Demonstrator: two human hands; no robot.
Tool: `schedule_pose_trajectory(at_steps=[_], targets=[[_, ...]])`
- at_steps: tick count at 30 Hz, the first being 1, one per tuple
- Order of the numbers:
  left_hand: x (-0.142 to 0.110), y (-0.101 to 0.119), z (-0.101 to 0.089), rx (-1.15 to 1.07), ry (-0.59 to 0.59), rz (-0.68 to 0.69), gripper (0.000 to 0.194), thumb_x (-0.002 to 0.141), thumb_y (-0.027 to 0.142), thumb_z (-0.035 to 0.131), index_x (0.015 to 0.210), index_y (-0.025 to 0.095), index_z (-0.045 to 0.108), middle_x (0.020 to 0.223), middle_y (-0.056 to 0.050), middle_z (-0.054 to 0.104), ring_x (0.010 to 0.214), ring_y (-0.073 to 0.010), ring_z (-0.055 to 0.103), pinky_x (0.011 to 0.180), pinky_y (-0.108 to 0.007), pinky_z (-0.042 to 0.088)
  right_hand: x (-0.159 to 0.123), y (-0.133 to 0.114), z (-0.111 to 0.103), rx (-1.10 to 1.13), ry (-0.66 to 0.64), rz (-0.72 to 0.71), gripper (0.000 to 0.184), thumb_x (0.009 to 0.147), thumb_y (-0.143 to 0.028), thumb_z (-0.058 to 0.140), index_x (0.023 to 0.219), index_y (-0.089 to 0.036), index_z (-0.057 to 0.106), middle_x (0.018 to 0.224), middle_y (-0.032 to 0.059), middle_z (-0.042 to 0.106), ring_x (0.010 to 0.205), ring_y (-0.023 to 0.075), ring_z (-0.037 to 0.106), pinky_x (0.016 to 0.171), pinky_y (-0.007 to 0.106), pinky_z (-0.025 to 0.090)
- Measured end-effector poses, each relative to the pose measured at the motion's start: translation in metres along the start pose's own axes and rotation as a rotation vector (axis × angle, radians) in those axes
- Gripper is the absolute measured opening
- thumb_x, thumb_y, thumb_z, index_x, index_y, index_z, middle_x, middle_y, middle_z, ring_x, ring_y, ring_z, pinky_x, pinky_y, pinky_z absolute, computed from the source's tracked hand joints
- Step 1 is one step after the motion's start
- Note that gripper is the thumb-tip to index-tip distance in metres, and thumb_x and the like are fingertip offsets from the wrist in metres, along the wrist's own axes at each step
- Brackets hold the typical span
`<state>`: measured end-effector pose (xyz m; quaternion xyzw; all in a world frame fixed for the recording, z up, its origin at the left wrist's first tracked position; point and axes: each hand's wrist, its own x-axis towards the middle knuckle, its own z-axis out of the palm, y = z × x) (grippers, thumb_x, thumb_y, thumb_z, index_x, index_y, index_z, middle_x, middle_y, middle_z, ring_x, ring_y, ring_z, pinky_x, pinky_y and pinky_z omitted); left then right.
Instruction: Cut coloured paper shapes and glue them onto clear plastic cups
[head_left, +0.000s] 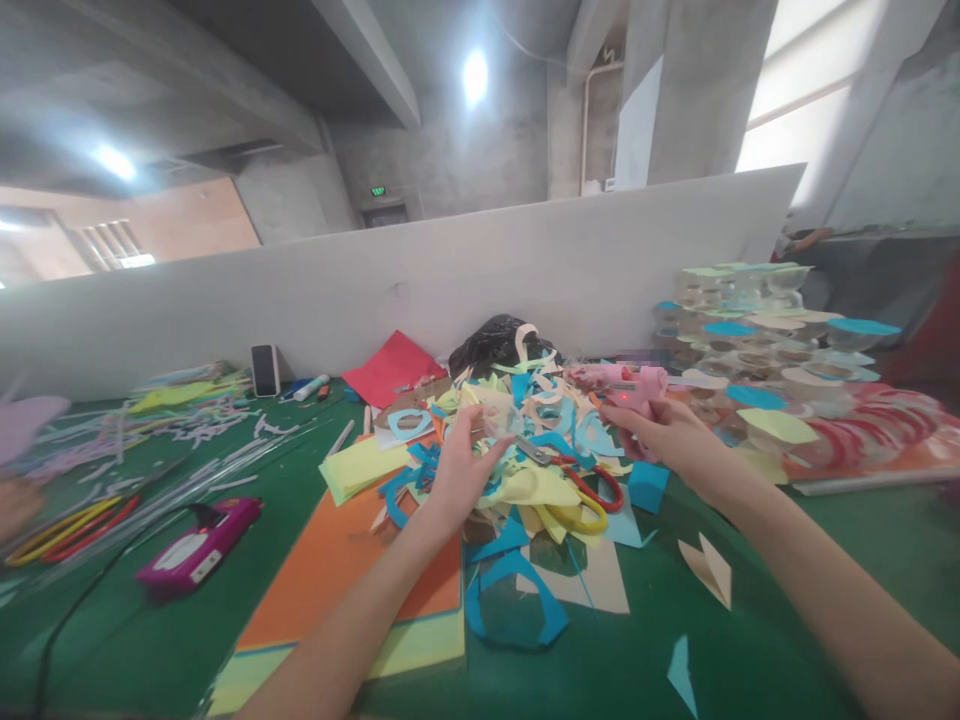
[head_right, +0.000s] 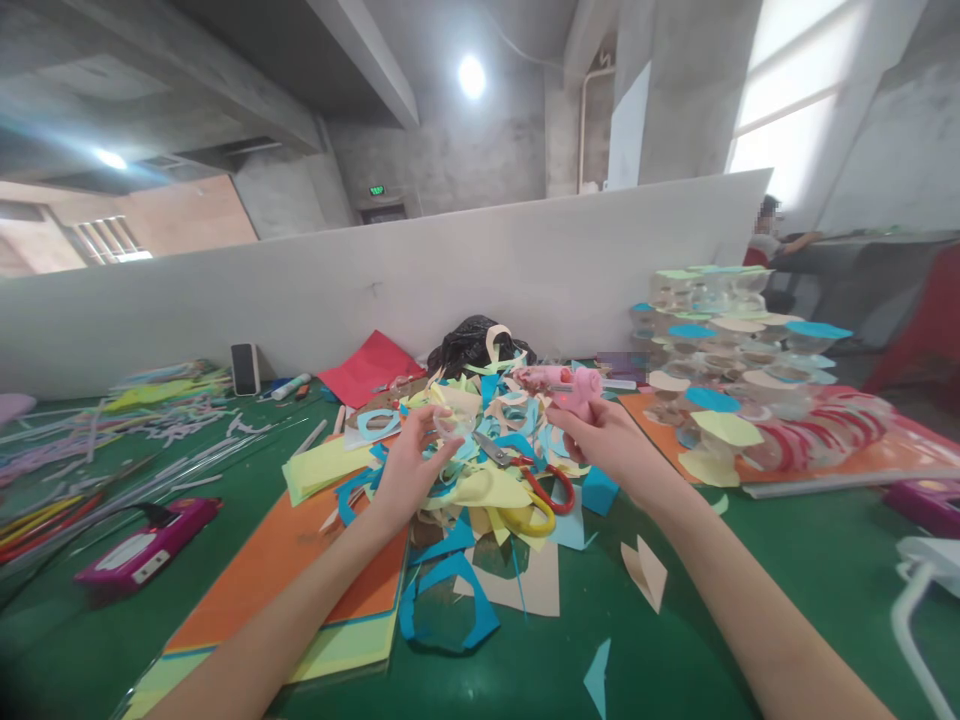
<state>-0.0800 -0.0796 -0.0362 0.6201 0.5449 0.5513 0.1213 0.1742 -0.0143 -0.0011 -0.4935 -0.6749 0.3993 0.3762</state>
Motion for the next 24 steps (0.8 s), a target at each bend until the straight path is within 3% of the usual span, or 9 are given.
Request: schedule_pose_trajectory(at_steps=[3,10,24], targets=[[-0.001,0.002,0.0,0.02,-0.006,0.005,0.043,0.083,0.042,0.066,0.118,0.022,0.05,0.123,-0.01,0.06,0.111,-0.0236,0.06,0.1,-0.044,0.048,-0.002,-0.001,0.0,0.045,-0.043,0.014,0.044,0.076,-0.064,0.062,0.074,-0.02,0.059,0.053,-0.0019,0.054,0.051,0.0139,0.05,0.05,0.026,0.039],[-0.001,0.0,0.0,0.015,0.014,0.058,0.043,0.086,0.042,0.062,0.123,0.023,0.051,0.124,-0.01,0.059,0.108,-0.0224,0.061,0.094,-0.041,0.051,-0.012,-0.007,0.008,-0.062,-0.115,0.002,0.048,0.079,-0.058,0.06,0.052,-0.021,0.046,0.051,-0.001,0.053,0.052,0.0123,0.05,0.058,0.025,0.043],[-0.002,0.0,-0.002,0.138,0.037,0.109,0.04,0.087,0.044,0.06,0.122,0.024,0.053,0.12,-0.007,0.061,0.102,-0.0208,0.059,0.089,-0.037,0.049,-0.017,-0.009,0.015,-0.082,-0.169,-0.007,0.043,0.081,-0.054,0.059,0.057,-0.022,0.042,0.05,-0.003,0.054,0.047,0.0119,0.052,0.053,0.025,0.044]])
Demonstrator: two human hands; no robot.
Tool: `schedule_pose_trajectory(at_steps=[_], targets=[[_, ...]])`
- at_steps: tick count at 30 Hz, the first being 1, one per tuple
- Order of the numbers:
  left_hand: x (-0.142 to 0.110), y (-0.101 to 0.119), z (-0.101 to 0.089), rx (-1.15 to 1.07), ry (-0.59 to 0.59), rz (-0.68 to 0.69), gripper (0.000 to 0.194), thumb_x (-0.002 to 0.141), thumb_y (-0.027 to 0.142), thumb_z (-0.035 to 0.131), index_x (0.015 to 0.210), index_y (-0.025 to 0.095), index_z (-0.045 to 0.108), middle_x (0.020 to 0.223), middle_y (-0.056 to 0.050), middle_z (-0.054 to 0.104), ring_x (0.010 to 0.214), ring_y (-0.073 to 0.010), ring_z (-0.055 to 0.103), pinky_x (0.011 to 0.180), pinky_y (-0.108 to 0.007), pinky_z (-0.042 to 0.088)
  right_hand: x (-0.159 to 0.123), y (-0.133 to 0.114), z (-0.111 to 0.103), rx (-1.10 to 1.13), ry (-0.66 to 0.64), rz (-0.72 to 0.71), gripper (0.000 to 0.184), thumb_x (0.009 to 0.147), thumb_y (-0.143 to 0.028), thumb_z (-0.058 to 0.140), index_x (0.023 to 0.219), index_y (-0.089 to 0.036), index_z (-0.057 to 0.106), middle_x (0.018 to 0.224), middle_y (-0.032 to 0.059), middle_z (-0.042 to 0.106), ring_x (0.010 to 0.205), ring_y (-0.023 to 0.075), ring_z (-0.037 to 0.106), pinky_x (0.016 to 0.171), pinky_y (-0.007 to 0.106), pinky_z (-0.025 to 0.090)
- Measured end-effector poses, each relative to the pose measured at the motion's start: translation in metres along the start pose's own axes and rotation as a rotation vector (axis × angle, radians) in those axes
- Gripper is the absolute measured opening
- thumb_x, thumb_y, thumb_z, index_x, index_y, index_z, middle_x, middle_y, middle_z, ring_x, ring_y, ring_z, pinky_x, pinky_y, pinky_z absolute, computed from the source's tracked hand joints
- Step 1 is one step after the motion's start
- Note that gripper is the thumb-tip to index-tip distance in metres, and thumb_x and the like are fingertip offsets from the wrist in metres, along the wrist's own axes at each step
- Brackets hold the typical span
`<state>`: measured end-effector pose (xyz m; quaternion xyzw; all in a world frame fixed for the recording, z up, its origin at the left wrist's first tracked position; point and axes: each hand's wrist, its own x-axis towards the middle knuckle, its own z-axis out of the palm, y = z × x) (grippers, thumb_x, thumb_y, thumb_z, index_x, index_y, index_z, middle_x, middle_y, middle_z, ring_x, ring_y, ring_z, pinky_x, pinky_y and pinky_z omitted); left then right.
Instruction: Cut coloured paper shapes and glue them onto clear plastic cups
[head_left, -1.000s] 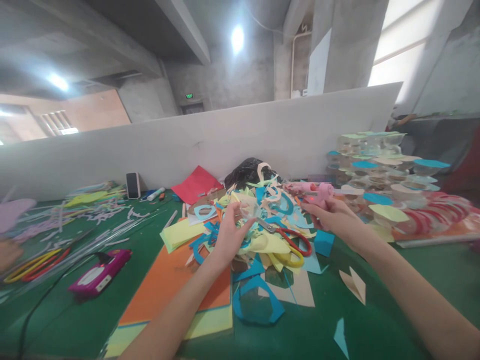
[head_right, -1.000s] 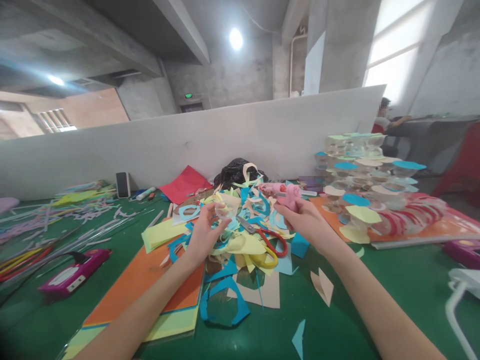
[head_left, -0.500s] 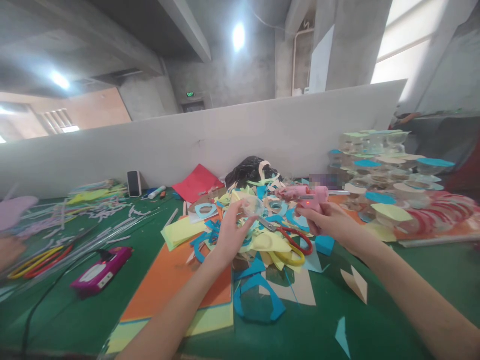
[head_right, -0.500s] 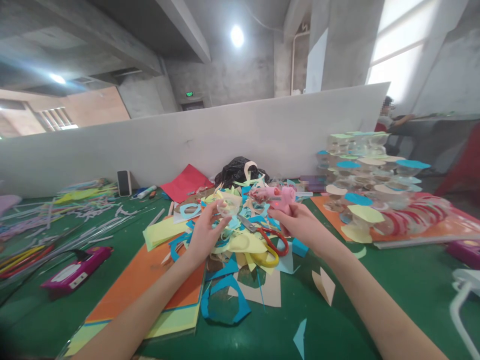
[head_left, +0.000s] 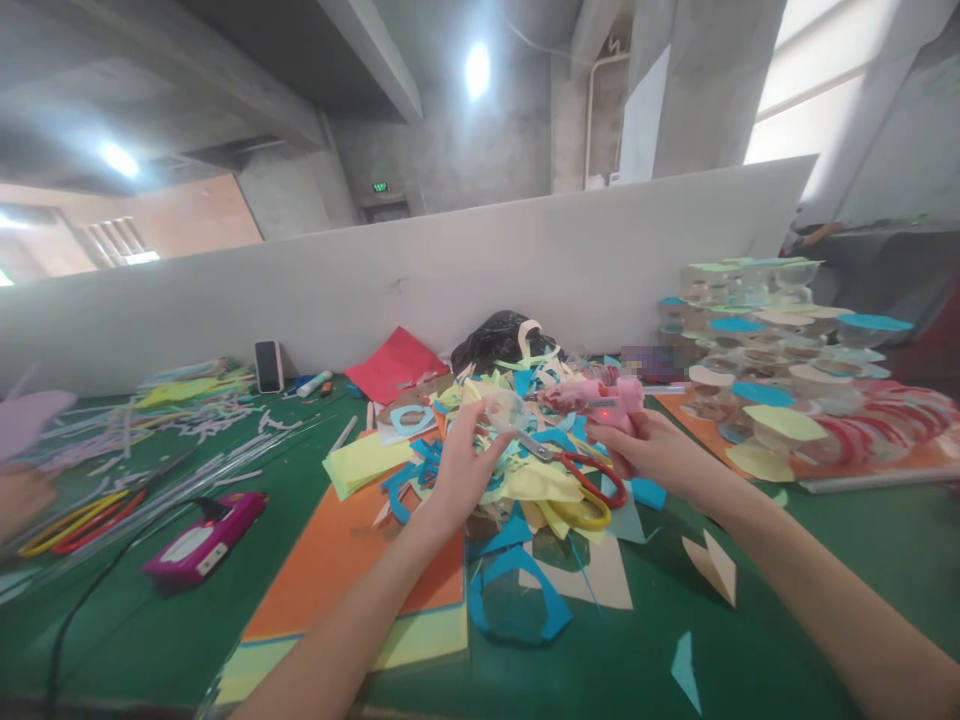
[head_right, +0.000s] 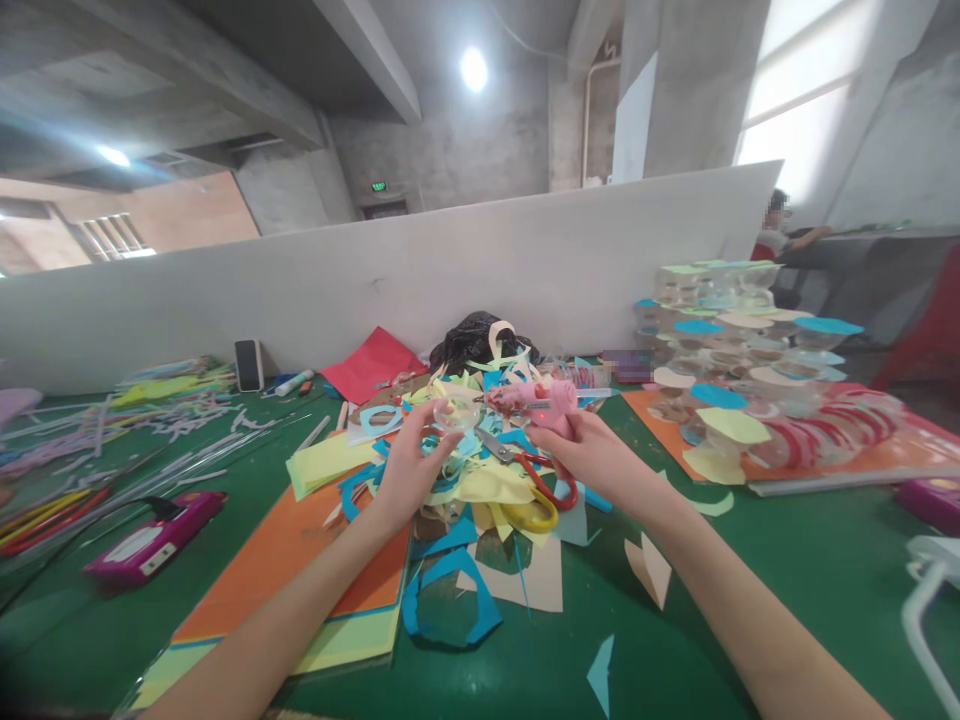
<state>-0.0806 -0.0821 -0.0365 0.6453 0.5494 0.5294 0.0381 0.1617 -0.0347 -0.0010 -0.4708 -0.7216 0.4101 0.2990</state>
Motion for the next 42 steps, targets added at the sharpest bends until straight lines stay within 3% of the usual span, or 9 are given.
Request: schedule_pose_trajectory(at_steps=[19,42], targets=[[-0.0004,0.0046,-0.0011,0.022,0.008,-0.021,0.039,0.087,0.043,0.061,0.119,0.025,0.053,0.117,-0.007,0.062,0.102,-0.0215,0.059,0.087,-0.036,0.049,-0.0013,-0.0042,0.0001,-0.096,0.048,-0.027,0.046,0.079,-0.055,0.058,0.052,-0.023,0.039,0.049,-0.0021,0.053,0.048,0.0123,0.05,0.057,0.027,0.041],[0.0018,0.0003,-0.0016,0.004,0.029,-0.085,0.04,0.087,0.043,0.061,0.12,0.022,0.053,0.114,-0.008,0.061,0.091,-0.0186,0.058,0.082,-0.034,0.048,0.0007,-0.0037,-0.0005,-0.044,-0.031,-0.037,0.04,0.079,-0.053,0.058,0.057,-0.024,0.041,0.043,-0.0029,0.052,0.044,0.0124,0.049,0.053,0.027,0.042]])
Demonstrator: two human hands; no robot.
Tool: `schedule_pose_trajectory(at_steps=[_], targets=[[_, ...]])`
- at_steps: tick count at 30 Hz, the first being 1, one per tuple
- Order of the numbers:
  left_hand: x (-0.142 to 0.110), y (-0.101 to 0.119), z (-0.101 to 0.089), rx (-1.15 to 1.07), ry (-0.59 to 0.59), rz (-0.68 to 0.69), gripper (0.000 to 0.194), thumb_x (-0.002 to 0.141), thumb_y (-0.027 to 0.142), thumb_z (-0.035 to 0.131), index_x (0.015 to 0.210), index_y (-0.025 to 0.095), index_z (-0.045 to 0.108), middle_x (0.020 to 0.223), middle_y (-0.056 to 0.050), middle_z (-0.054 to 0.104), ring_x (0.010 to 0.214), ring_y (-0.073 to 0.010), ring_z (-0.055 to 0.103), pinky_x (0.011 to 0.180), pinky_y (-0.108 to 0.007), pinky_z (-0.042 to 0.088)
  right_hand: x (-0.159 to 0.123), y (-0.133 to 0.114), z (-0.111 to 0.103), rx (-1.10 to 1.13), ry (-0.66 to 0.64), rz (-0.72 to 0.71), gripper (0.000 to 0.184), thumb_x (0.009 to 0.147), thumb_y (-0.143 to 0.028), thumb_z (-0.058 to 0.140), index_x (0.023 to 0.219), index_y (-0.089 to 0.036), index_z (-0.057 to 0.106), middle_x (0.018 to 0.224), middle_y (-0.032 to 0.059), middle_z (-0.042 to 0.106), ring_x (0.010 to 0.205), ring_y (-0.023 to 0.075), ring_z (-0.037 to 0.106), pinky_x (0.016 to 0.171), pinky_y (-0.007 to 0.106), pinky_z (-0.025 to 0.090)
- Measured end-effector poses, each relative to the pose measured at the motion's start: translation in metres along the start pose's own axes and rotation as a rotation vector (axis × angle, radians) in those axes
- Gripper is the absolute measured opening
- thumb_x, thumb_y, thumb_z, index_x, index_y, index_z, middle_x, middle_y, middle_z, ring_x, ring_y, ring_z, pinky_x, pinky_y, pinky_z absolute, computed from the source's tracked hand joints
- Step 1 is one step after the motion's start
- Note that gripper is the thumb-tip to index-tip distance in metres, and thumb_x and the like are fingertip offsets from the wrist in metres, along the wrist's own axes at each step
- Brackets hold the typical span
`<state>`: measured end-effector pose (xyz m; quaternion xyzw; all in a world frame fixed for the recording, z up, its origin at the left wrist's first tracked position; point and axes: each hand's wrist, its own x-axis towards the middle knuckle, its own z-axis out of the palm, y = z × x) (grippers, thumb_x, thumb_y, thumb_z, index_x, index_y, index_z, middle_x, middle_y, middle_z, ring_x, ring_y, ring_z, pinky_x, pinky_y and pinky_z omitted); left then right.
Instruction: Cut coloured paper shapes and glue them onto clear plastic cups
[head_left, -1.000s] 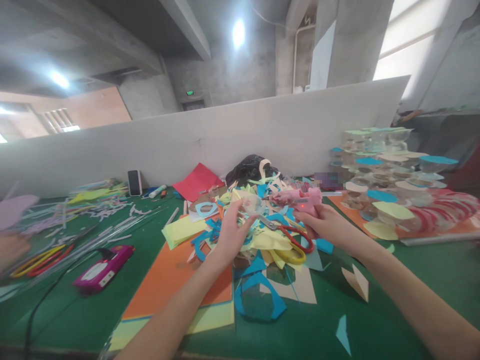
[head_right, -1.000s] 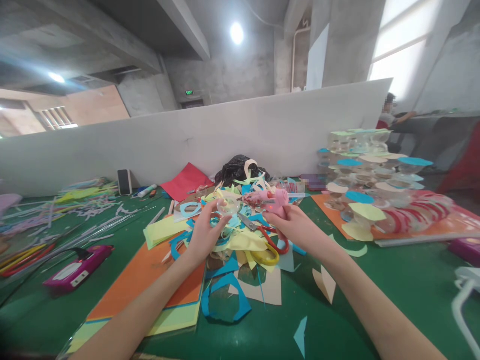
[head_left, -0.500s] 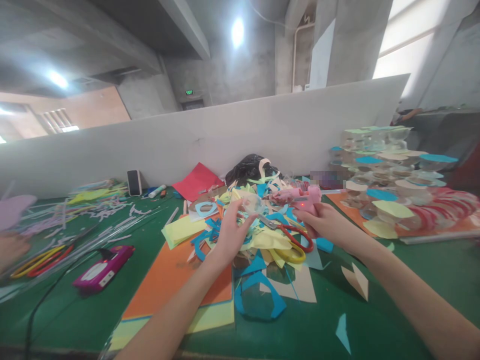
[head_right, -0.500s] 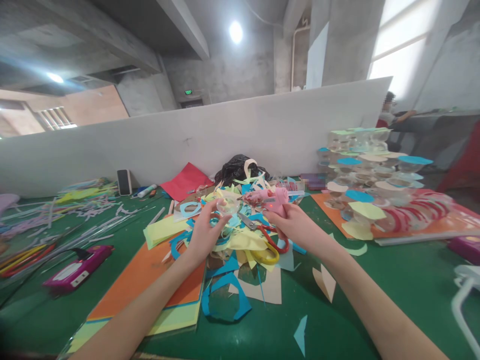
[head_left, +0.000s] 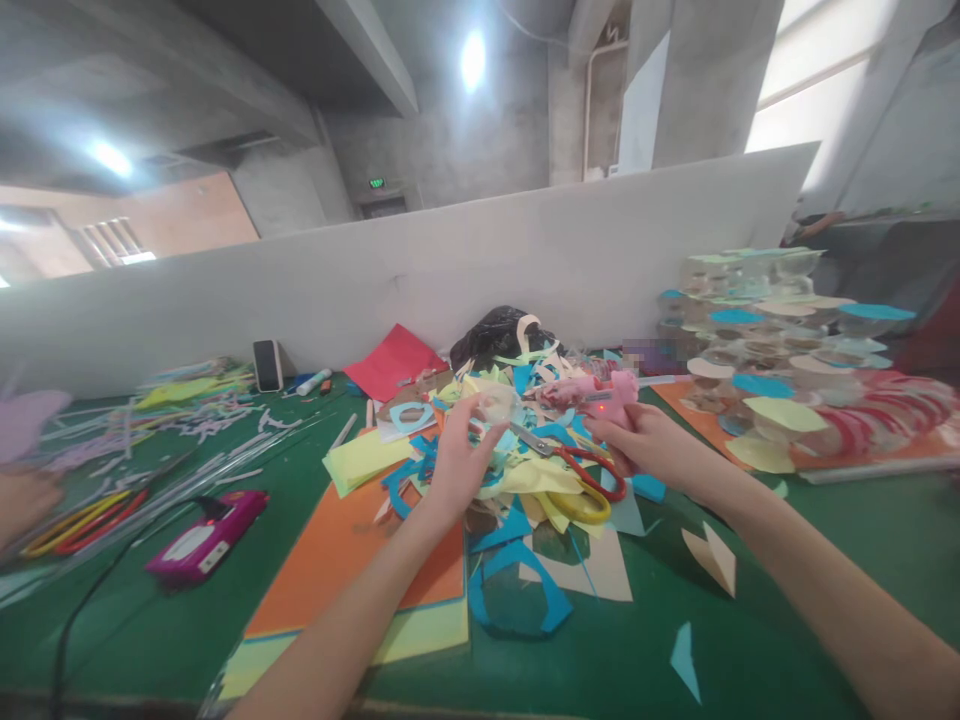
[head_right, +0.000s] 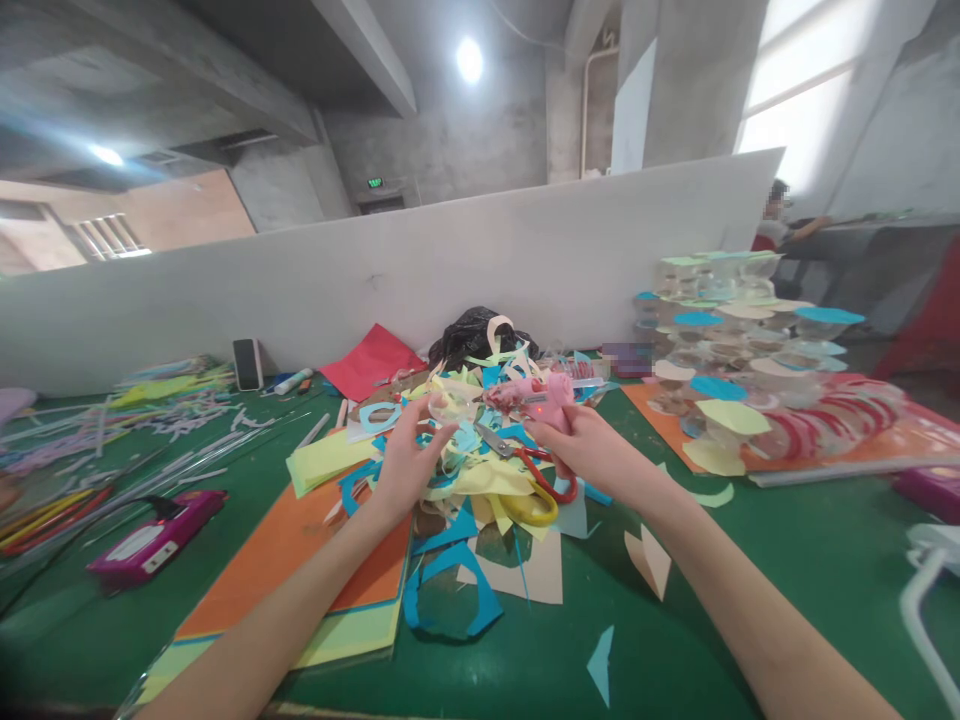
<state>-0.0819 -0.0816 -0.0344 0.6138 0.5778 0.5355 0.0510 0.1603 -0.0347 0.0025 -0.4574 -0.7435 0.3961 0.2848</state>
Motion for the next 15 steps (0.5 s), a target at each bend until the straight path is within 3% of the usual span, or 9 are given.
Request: schedule_pose_trajectory(at_steps=[6,15], targets=[[0.003,-0.006,0.0,-0.007,0.019,-0.008,0.038,0.088,0.041,0.059,0.121,0.023,0.052,0.121,-0.008,0.058,0.1,-0.0195,0.057,0.081,-0.032,0.048,0.002,0.004,0.002,0.043,-0.002,0.007,0.041,0.082,-0.054,0.058,0.059,-0.023,0.042,0.046,-0.0029,0.055,0.046,0.0119,0.05,0.055,0.026,0.043],[-0.002,-0.002,0.003,0.12,-0.045,0.097,0.038,0.088,0.039,0.059,0.122,0.021,0.054,0.111,-0.007,0.059,0.087,-0.0171,0.056,0.079,-0.032,0.048,-0.007,-0.004,0.013,0.046,-0.059,-0.013,0.045,0.082,-0.057,0.056,0.057,-0.024,0.039,0.045,-0.0024,0.052,0.047,0.0126,0.051,0.054,0.027,0.044]])
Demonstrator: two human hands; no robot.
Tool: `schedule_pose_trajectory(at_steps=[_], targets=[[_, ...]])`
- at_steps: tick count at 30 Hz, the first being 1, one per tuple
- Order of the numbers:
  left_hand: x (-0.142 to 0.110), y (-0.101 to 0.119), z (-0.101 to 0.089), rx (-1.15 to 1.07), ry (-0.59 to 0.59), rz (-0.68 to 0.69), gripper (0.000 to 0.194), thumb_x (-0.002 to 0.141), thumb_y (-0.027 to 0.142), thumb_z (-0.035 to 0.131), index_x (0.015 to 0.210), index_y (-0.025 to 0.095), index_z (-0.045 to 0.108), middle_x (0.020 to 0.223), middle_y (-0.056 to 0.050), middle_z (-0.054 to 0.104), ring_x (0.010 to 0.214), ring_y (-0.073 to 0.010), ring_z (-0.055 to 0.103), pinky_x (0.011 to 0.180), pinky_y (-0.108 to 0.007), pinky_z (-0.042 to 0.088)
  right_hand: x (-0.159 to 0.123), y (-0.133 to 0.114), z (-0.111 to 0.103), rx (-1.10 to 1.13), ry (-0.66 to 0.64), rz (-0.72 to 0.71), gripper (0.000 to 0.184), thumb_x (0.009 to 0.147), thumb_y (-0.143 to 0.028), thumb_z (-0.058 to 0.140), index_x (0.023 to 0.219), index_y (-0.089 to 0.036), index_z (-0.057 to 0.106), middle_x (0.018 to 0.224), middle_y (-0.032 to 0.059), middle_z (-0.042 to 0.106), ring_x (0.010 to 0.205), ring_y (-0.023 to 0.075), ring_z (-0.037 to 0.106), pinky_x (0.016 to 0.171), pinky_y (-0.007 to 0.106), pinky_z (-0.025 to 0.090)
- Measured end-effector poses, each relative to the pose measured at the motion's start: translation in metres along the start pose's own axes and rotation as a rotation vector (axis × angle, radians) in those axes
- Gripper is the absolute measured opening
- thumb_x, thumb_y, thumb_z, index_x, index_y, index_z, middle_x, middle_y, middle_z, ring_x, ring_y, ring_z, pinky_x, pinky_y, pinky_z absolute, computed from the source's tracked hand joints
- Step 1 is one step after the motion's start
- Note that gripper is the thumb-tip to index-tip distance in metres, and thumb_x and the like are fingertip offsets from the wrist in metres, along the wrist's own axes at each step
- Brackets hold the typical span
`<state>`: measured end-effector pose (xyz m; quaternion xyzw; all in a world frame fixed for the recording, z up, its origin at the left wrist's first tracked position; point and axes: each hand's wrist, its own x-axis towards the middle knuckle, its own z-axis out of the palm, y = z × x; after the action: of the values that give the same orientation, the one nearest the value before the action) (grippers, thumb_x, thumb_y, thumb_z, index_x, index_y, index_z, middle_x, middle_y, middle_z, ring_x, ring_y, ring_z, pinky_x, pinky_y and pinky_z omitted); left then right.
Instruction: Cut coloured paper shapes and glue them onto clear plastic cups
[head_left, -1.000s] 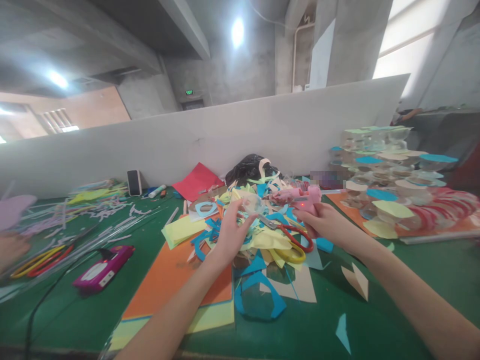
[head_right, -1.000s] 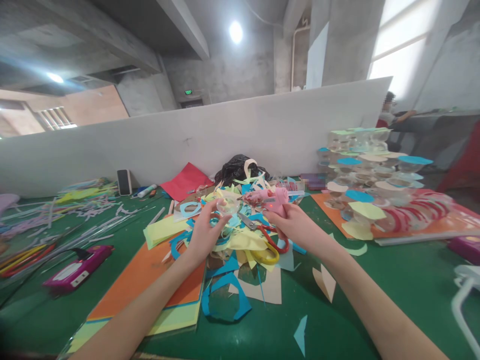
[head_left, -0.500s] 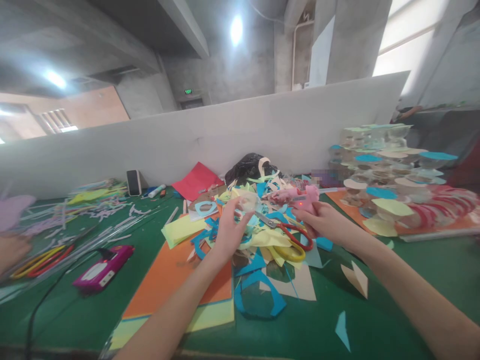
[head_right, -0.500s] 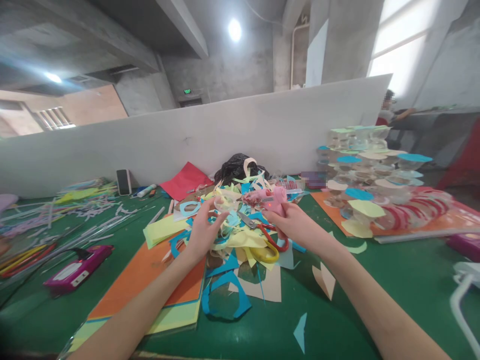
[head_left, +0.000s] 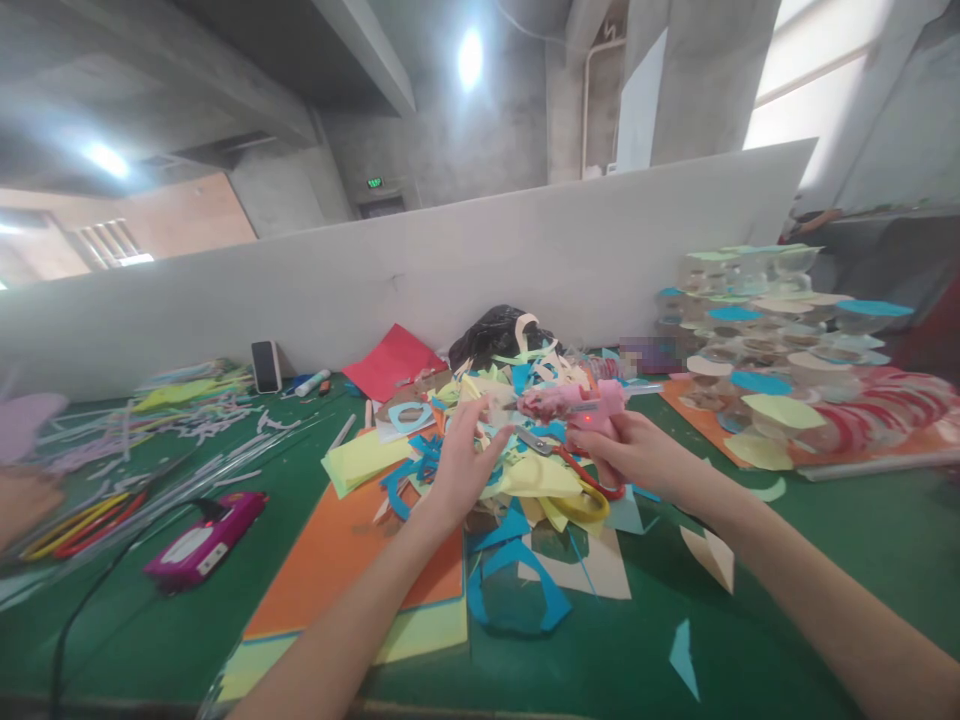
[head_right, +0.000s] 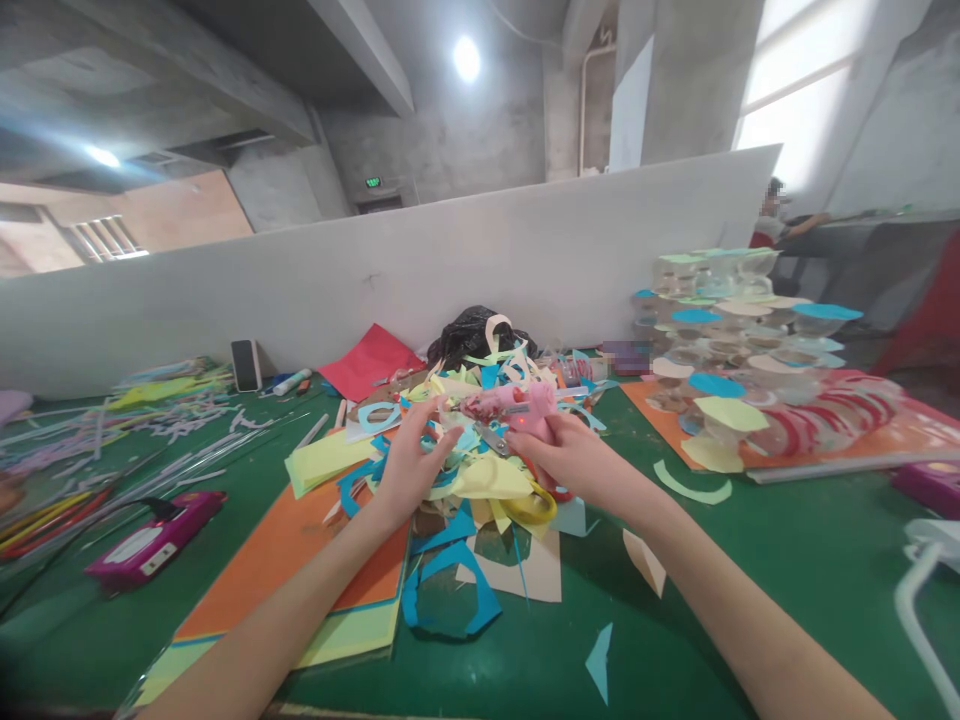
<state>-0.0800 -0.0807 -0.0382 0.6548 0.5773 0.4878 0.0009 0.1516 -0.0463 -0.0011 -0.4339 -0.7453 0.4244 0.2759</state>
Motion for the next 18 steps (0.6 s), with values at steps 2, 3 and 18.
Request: schedule_pose_trajectory(at_steps=[2,3,18], targets=[[-0.001,0.001,0.0,0.017,-0.008,0.011,0.039,0.089,0.038,0.059,0.123,0.022,0.053,0.11,-0.007,0.058,0.084,-0.0164,0.056,0.078,-0.032,0.048,-0.001,-0.002,0.003,-0.026,-0.021,0.019,0.045,0.083,-0.056,0.055,0.055,-0.025,0.036,0.045,-0.0022,0.052,0.046,0.012,0.049,0.054,0.028,0.044],[-0.001,0.001,0.001,0.02,-0.009,0.017,0.039,0.089,0.038,0.059,0.124,0.022,0.053,0.11,-0.007,0.058,0.085,-0.0165,0.056,0.077,-0.031,0.048,-0.001,-0.003,0.003,-0.03,-0.029,0.028,0.045,0.083,-0.055,0.054,0.055,-0.025,0.036,0.045,-0.0021,0.051,0.046,0.0118,0.049,0.054,0.028,0.044],[-0.002,-0.001,0.002,0.065,-0.004,0.085,0.037,0.089,0.035,0.06,0.123,0.021,0.054,0.11,-0.007,0.06,0.089,-0.0171,0.057,0.078,-0.03,0.048,-0.004,-0.012,0.002,0.006,-0.054,0.041,0.04,0.086,-0.046,0.051,0.056,-0.026,0.034,0.039,-0.0042,0.047,0.042,0.0116,0.047,0.049,0.026,0.042]])
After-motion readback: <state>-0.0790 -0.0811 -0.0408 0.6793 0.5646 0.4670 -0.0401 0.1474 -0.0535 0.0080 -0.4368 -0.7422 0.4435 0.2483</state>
